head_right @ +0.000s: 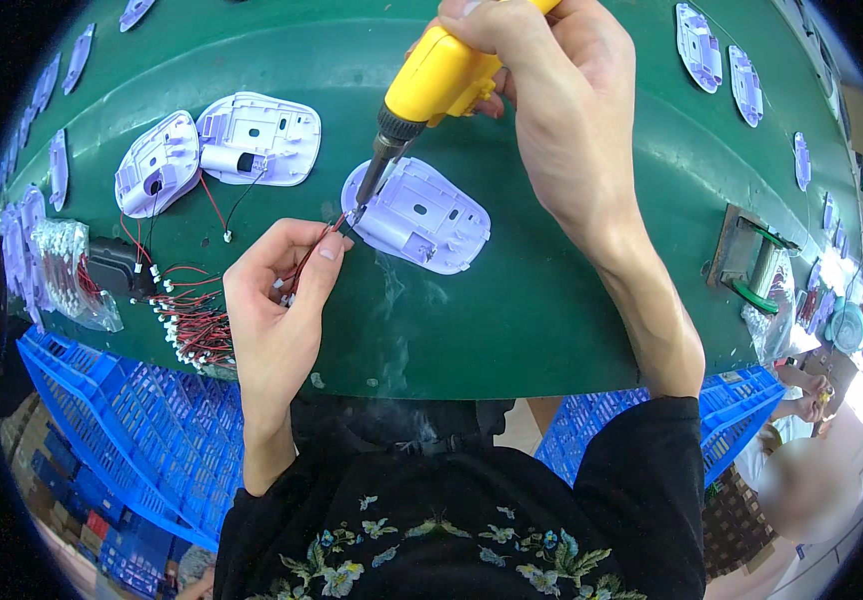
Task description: Soldering wires onto mouse shells at an assembly line workstation.
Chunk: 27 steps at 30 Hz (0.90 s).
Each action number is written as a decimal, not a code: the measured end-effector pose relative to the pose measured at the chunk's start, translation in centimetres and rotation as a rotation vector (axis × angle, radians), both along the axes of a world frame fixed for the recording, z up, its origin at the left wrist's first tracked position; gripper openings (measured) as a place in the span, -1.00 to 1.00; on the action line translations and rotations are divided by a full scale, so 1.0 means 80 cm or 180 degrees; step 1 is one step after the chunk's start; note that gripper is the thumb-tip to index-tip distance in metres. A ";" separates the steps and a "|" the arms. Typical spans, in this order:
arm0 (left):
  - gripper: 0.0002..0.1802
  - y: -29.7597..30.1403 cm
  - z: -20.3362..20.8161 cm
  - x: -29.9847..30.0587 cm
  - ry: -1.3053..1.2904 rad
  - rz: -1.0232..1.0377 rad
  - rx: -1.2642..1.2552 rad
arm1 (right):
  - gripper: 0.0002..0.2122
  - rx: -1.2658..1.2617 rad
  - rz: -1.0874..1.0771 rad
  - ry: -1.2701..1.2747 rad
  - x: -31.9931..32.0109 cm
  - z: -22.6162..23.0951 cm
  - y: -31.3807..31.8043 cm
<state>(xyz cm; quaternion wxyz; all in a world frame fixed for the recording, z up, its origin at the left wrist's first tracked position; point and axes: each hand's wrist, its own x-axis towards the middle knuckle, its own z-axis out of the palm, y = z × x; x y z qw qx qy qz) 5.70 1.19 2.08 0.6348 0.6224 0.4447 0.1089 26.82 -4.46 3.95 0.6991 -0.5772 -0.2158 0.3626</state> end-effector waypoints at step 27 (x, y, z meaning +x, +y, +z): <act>-0.86 0.001 -0.001 -0.001 0.0061 -0.0139 0.0146 | -0.83 0.0102 0.0017 -0.0018 0.008 -0.009 -0.004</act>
